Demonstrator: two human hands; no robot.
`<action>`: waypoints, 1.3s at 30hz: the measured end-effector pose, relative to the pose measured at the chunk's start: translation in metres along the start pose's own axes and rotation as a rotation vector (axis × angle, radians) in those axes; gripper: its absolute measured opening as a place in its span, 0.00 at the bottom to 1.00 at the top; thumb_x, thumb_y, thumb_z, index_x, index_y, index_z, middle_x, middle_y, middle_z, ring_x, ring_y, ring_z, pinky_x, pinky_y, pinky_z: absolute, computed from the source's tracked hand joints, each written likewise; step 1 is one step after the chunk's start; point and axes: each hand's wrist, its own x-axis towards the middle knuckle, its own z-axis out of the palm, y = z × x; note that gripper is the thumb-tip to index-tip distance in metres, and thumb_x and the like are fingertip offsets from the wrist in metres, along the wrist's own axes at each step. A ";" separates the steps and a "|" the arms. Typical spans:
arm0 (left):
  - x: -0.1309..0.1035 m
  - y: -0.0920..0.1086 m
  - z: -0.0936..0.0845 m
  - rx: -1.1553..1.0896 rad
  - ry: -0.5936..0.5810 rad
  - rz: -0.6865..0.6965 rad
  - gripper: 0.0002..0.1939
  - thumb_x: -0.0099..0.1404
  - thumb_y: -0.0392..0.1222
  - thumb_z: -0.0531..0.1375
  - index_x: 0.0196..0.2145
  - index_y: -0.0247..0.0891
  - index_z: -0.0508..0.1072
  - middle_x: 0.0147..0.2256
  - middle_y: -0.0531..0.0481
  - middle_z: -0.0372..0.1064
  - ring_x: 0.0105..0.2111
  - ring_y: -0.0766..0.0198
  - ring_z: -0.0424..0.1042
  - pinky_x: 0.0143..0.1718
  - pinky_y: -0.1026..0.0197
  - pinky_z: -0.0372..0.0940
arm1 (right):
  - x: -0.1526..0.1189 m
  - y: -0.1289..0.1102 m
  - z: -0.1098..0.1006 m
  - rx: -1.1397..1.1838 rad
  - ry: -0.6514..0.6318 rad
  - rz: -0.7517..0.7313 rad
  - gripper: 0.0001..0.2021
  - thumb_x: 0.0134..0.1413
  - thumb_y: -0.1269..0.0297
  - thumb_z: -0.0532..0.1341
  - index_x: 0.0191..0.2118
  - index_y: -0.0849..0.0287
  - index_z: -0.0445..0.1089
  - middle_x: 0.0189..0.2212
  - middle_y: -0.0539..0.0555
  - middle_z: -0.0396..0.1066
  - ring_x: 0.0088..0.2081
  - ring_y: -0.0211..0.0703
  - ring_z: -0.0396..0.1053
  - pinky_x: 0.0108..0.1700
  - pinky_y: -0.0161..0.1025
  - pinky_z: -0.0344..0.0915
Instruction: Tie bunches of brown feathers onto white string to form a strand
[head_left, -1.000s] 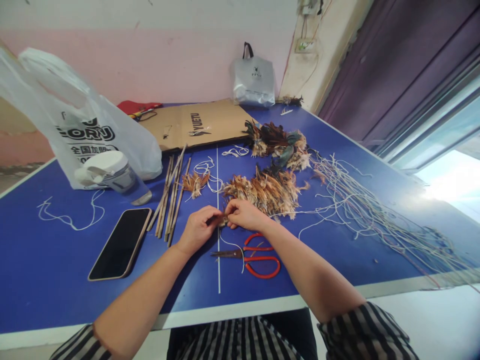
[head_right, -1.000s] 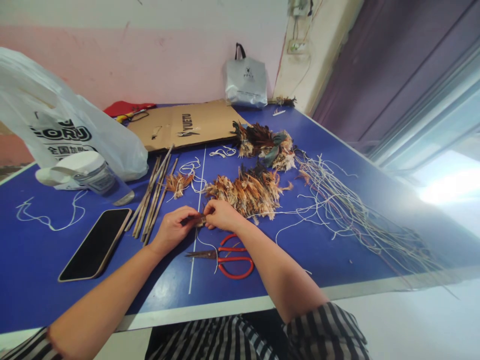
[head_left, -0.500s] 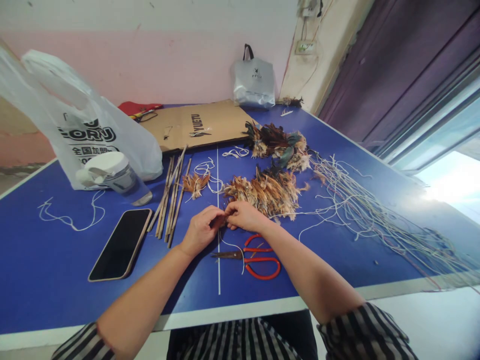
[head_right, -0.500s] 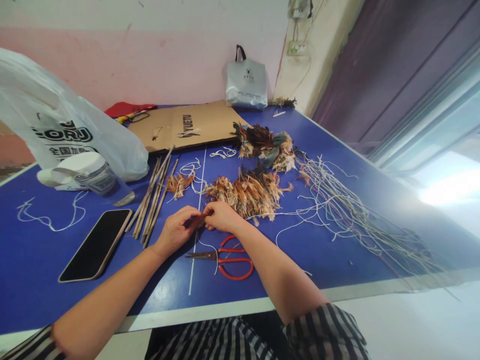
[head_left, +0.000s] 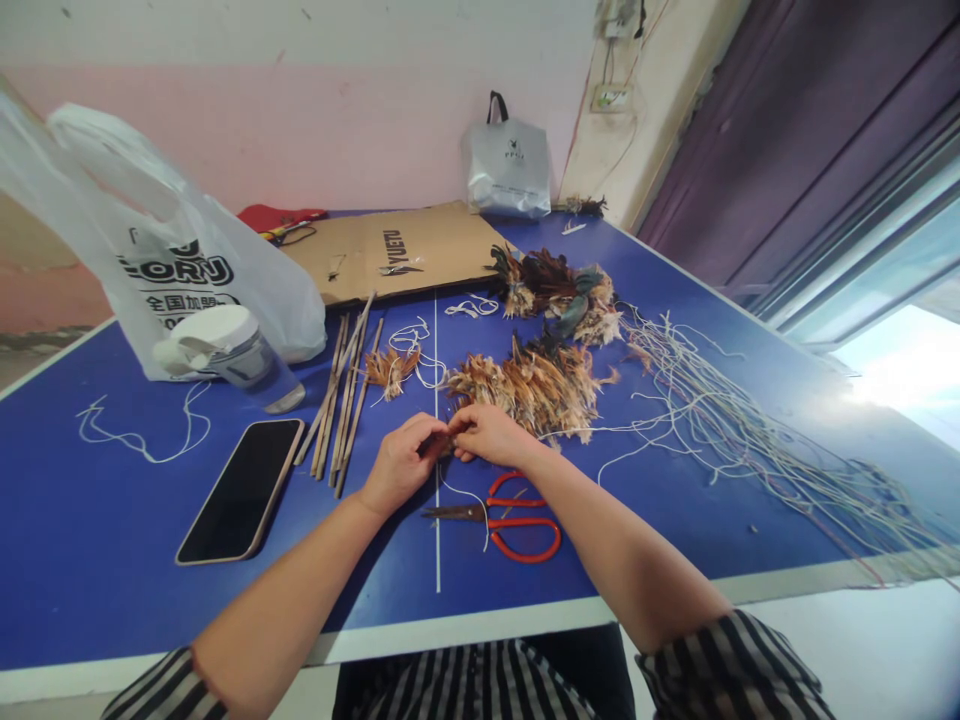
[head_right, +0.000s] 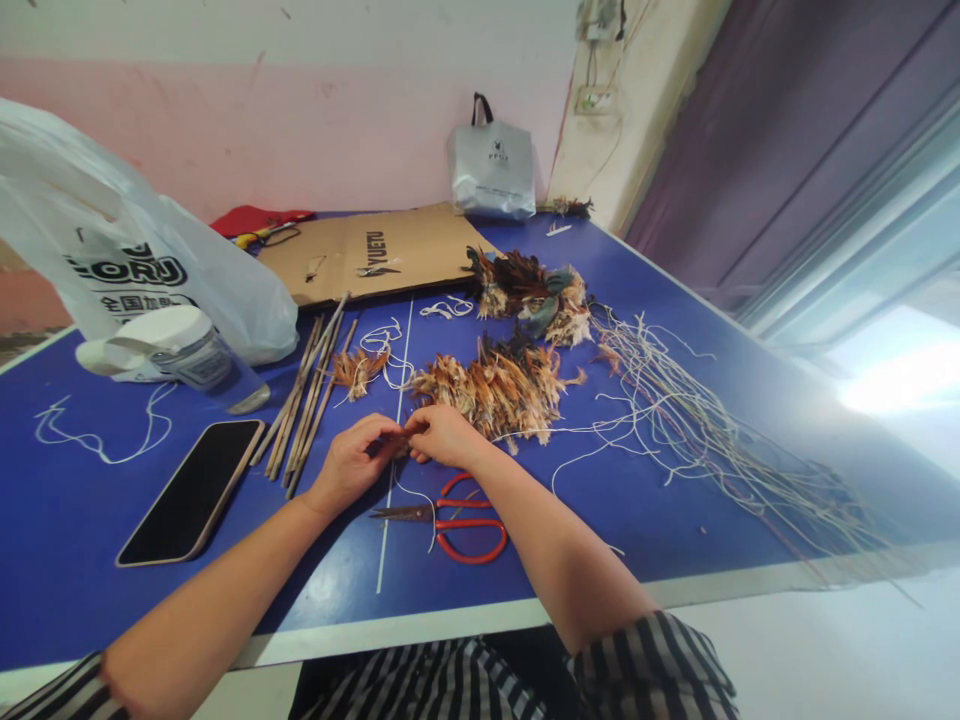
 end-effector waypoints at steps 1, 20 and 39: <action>0.000 0.000 0.000 -0.002 0.004 -0.007 0.05 0.60 0.36 0.55 0.34 0.37 0.70 0.31 0.48 0.69 0.32 0.66 0.67 0.34 0.64 0.62 | 0.000 0.001 0.000 -0.005 -0.002 0.003 0.09 0.42 0.80 0.55 0.29 0.62 0.67 0.18 0.47 0.69 0.21 0.33 0.69 0.26 0.28 0.67; -0.001 -0.007 -0.009 0.019 -0.054 -0.164 0.07 0.57 0.32 0.56 0.32 0.37 0.72 0.30 0.49 0.70 0.31 0.64 0.68 0.34 0.62 0.63 | -0.018 0.003 -0.012 -0.369 -0.034 -0.434 0.07 0.37 0.81 0.57 0.21 0.62 0.63 0.34 0.52 0.63 0.35 0.34 0.62 0.38 0.33 0.60; -0.001 -0.012 -0.008 0.000 0.026 -0.294 0.08 0.55 0.32 0.55 0.34 0.37 0.71 0.29 0.49 0.70 0.29 0.64 0.68 0.33 0.61 0.64 | -0.019 0.003 -0.013 -0.404 -0.034 -0.479 0.07 0.38 0.81 0.56 0.21 0.62 0.62 0.34 0.52 0.61 0.37 0.36 0.62 0.38 0.33 0.60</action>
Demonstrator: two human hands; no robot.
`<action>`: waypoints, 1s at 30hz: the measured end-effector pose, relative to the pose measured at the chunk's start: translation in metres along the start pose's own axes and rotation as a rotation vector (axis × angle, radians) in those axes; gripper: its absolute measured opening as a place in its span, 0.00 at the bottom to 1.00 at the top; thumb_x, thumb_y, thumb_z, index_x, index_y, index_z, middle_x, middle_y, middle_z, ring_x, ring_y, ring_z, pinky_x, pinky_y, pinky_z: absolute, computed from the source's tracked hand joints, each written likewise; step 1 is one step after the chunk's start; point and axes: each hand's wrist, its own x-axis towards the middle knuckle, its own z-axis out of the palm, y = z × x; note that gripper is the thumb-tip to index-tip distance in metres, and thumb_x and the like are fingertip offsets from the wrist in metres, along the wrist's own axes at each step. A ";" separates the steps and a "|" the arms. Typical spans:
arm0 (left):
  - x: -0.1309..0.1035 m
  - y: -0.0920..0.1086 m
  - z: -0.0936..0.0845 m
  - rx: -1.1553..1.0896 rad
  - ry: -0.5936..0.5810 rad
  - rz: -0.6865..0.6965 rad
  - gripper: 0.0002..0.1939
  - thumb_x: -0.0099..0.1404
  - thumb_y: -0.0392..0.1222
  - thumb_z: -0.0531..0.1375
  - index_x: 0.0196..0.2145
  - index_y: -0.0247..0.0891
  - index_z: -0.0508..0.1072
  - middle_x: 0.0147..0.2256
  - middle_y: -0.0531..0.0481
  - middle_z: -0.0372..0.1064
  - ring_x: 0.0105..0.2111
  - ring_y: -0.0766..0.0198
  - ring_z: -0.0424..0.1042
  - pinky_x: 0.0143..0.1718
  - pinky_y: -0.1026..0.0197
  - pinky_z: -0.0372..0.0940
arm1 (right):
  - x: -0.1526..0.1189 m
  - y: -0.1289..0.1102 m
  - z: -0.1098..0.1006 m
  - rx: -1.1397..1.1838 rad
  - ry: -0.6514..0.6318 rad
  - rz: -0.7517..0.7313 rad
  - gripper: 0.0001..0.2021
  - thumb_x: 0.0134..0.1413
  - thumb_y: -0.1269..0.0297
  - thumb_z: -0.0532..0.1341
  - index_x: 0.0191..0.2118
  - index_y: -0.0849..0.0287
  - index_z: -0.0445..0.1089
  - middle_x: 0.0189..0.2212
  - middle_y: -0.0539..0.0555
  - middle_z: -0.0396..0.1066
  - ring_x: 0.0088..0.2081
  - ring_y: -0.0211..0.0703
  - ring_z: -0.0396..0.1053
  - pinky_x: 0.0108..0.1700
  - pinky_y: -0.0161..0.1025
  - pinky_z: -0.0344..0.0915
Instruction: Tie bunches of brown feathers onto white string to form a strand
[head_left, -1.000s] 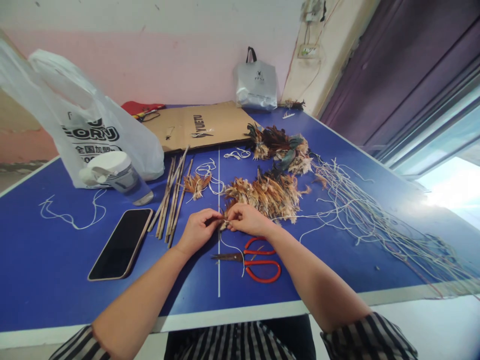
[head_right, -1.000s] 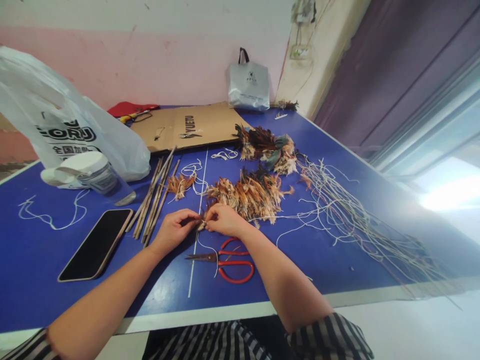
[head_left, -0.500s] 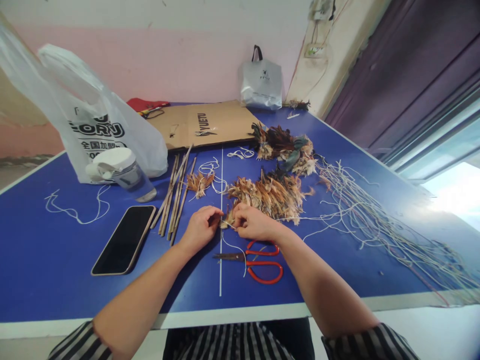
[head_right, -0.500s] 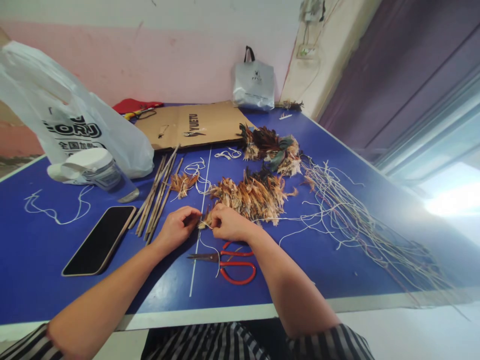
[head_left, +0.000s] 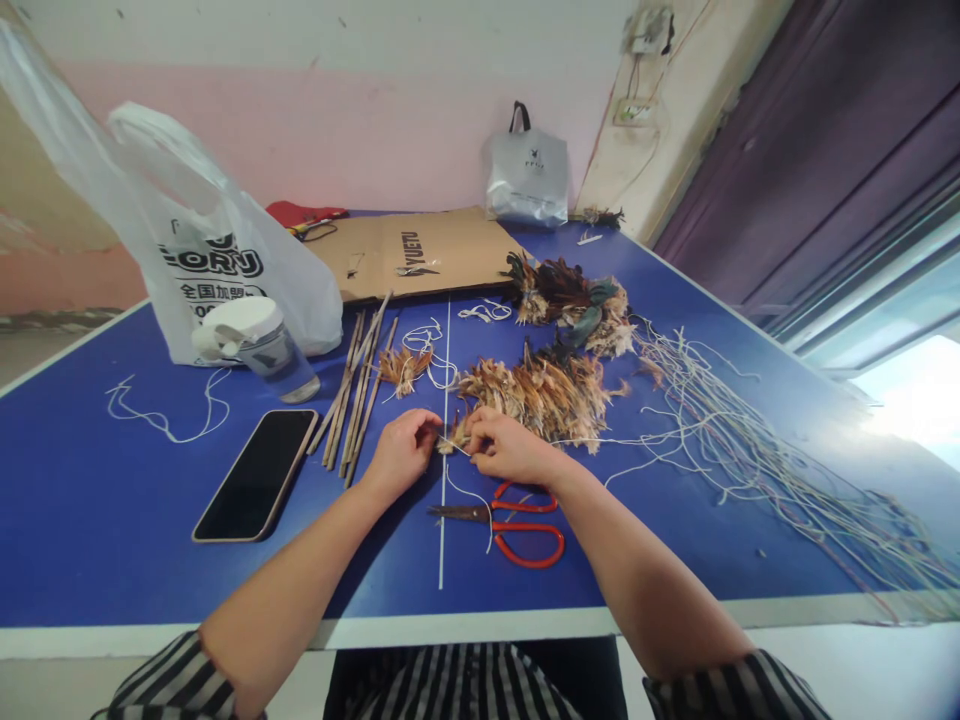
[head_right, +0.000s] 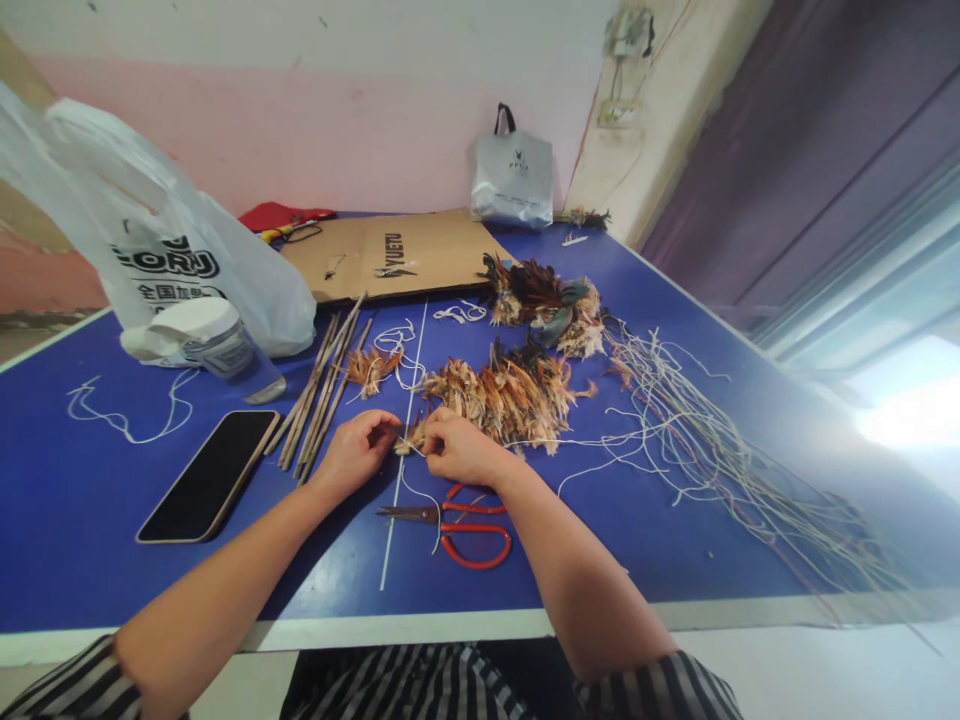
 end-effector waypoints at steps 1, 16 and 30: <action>0.001 0.001 -0.002 -0.091 -0.001 -0.100 0.08 0.55 0.35 0.56 0.34 0.36 0.71 0.28 0.49 0.70 0.28 0.64 0.69 0.31 0.61 0.64 | 0.000 -0.001 0.000 0.007 0.045 -0.008 0.07 0.39 0.81 0.56 0.22 0.62 0.63 0.35 0.52 0.61 0.38 0.36 0.62 0.38 0.34 0.60; 0.006 0.018 -0.016 -0.692 -0.162 -0.529 0.18 0.48 0.50 0.64 0.30 0.31 0.74 0.28 0.43 0.72 0.22 0.66 0.68 0.20 0.66 0.61 | 0.002 -0.026 0.002 -0.025 0.242 -0.151 0.10 0.46 0.75 0.57 0.37 0.58 0.67 0.48 0.57 0.58 0.49 0.43 0.60 0.44 0.40 0.64; 0.055 -0.026 -0.033 -0.059 0.236 -0.624 0.14 0.52 0.48 0.57 0.26 0.32 0.73 0.11 0.56 0.57 0.11 0.69 0.55 0.14 0.65 0.51 | 0.000 -0.007 -0.021 -0.009 0.620 -0.019 0.11 0.49 0.72 0.56 0.40 0.58 0.67 0.47 0.59 0.58 0.36 0.38 0.66 0.36 0.37 0.68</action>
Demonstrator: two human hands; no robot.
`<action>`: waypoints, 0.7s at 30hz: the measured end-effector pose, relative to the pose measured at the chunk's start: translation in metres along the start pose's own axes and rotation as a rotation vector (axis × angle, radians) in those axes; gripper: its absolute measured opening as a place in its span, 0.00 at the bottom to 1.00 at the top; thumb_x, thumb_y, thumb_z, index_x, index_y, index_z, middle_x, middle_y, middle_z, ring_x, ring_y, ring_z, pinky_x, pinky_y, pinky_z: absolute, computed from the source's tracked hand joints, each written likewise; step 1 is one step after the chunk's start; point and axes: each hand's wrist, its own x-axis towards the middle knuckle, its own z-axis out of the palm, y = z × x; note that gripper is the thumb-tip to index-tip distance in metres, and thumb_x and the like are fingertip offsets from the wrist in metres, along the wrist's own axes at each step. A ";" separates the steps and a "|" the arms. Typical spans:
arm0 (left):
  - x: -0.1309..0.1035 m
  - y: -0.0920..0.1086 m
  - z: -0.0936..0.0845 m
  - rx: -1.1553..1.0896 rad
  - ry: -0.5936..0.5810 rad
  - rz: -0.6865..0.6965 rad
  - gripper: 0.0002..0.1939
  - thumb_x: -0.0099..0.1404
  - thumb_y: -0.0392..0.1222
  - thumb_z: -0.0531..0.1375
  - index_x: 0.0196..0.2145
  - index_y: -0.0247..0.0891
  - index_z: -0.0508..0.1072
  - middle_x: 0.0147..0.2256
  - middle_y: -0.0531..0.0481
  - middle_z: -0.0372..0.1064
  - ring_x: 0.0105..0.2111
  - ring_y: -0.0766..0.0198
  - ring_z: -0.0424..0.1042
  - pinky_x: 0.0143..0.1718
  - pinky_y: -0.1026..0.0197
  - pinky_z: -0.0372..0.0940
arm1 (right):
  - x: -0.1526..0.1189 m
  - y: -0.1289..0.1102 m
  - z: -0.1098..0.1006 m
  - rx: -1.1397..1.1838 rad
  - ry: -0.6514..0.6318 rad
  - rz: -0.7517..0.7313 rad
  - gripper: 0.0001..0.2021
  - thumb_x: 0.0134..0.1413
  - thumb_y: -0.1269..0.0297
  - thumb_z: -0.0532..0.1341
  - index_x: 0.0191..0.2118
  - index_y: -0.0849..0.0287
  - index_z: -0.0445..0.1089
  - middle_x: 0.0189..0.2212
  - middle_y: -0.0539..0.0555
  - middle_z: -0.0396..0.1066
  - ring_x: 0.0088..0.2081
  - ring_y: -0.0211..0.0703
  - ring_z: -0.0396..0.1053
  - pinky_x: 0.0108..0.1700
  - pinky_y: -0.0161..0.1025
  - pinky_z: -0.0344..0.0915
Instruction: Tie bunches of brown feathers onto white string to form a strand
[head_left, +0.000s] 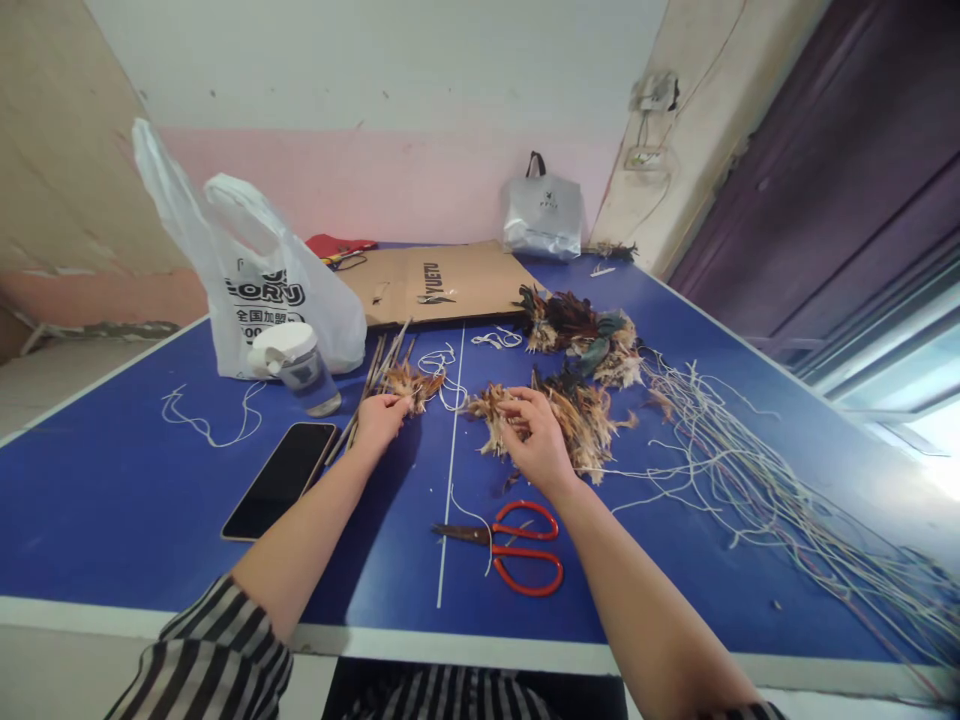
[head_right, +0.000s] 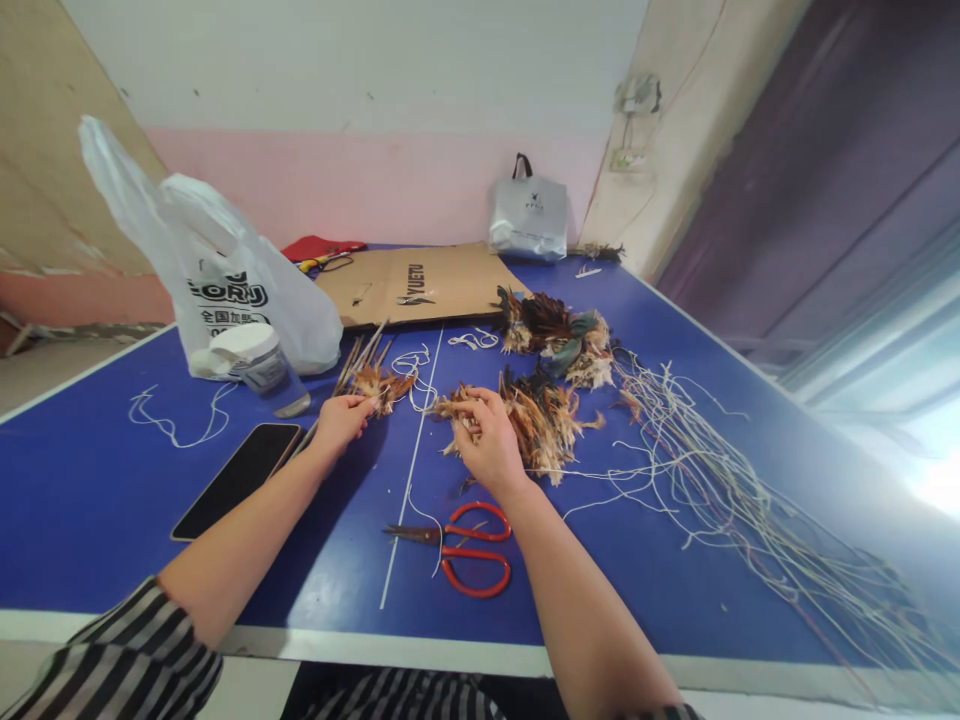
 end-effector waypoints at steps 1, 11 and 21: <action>0.003 0.001 0.000 0.047 -0.008 0.011 0.14 0.51 0.48 0.58 0.24 0.33 0.73 0.11 0.54 0.58 0.11 0.68 0.57 0.15 0.65 0.52 | 0.001 0.001 -0.001 -0.012 0.011 -0.002 0.11 0.48 0.72 0.56 0.40 0.58 0.68 0.47 0.59 0.59 0.36 0.38 0.66 0.36 0.37 0.68; -0.029 0.033 -0.030 0.648 -0.019 0.366 0.11 0.55 0.45 0.56 0.28 0.39 0.76 0.30 0.45 0.74 0.32 0.57 0.71 0.34 0.61 0.59 | 0.011 -0.002 -0.033 -0.187 -0.122 0.184 0.08 0.47 0.67 0.57 0.31 0.60 0.72 0.26 0.51 0.71 0.27 0.36 0.66 0.30 0.33 0.62; -0.069 0.040 0.050 0.102 -0.546 0.409 0.12 0.56 0.44 0.56 0.28 0.34 0.75 0.19 0.51 0.68 0.19 0.67 0.64 0.23 0.65 0.56 | 0.007 0.000 -0.025 -0.493 -0.393 0.297 0.10 0.46 0.69 0.54 0.23 0.61 0.72 0.20 0.51 0.69 0.24 0.35 0.62 0.28 0.31 0.53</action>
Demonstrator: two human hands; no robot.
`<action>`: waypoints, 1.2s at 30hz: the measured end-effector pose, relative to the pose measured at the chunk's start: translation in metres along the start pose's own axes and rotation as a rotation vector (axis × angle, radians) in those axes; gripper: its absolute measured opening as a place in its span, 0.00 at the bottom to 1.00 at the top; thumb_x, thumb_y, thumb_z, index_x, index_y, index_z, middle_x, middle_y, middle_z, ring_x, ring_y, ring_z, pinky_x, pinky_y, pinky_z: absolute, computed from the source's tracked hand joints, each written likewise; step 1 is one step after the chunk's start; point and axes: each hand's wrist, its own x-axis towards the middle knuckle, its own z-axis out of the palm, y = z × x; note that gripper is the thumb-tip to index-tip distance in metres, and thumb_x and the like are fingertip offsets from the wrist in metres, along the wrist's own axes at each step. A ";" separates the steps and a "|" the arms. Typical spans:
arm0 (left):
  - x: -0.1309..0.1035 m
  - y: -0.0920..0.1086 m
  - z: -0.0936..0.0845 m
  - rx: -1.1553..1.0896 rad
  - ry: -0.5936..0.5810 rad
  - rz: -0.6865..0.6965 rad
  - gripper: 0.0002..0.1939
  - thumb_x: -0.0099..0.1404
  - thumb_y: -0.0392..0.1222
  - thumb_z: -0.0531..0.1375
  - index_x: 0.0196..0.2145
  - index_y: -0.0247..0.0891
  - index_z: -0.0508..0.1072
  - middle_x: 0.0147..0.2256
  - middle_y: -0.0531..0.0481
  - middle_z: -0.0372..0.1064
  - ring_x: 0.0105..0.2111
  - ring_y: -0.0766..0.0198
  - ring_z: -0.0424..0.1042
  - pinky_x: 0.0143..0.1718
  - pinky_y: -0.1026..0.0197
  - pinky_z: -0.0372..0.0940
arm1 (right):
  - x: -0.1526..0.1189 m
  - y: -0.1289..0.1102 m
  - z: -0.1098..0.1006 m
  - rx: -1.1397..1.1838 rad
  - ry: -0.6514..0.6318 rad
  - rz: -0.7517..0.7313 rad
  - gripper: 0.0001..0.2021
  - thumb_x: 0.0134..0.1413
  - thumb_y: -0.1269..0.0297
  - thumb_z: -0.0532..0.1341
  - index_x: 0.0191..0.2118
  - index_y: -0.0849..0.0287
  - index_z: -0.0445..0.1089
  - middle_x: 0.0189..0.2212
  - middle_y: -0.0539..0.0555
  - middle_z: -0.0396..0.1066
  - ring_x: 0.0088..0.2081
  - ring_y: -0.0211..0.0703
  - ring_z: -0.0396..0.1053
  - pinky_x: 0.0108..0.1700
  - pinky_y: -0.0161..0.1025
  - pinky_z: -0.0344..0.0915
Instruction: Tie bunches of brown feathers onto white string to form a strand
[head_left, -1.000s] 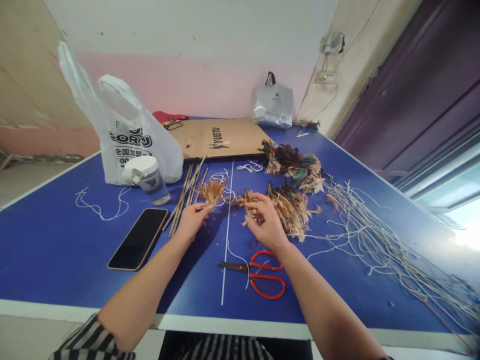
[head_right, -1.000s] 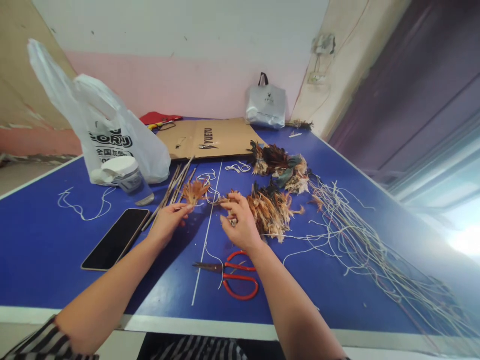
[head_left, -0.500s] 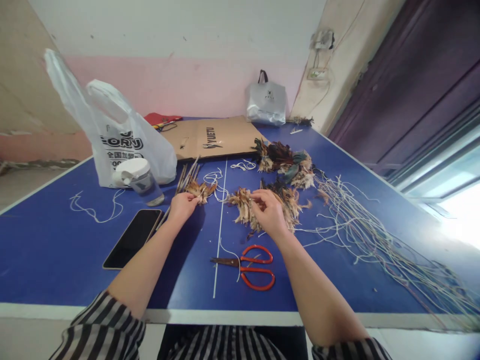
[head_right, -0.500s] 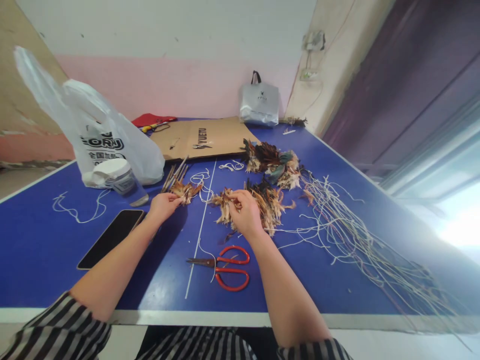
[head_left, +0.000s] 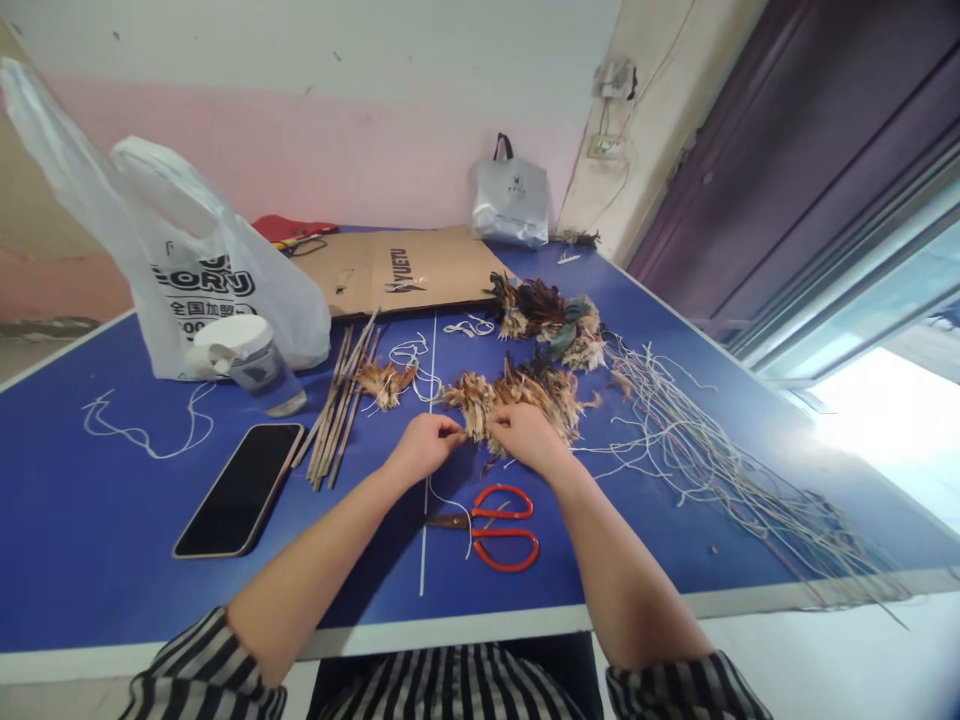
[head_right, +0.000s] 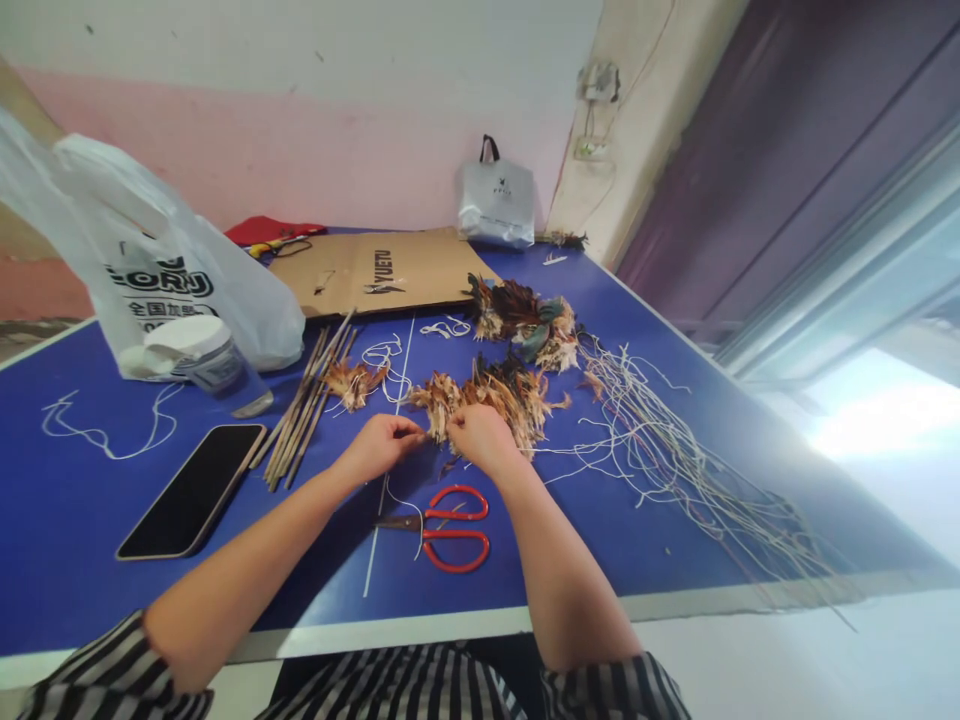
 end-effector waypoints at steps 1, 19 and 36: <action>0.005 -0.002 0.003 -0.050 -0.007 -0.059 0.13 0.56 0.45 0.56 0.28 0.33 0.75 0.16 0.53 0.66 0.17 0.68 0.62 0.21 0.66 0.55 | 0.000 0.000 0.002 -0.028 -0.005 -0.001 0.11 0.46 0.69 0.53 0.21 0.62 0.71 0.18 0.51 0.68 0.23 0.34 0.60 0.27 0.31 0.52; 0.037 -0.007 0.014 -0.226 -0.120 -0.267 0.12 0.51 0.46 0.59 0.18 0.35 0.67 0.09 0.57 0.55 0.10 0.72 0.53 0.13 0.68 0.48 | 0.008 0.009 0.022 0.521 -0.298 0.271 0.19 0.45 0.74 0.50 0.43 0.61 0.70 0.11 0.44 0.60 0.11 0.31 0.53 0.15 0.28 0.49; 0.025 -0.019 -0.011 -0.748 -0.178 -0.393 0.11 0.49 0.40 0.65 0.29 0.30 0.72 0.25 0.49 0.71 0.19 0.75 0.65 0.16 0.74 0.56 | 0.007 0.005 0.021 0.436 0.060 0.232 0.10 0.49 0.64 0.54 0.30 0.63 0.71 0.13 0.48 0.65 0.16 0.32 0.61 0.21 0.28 0.56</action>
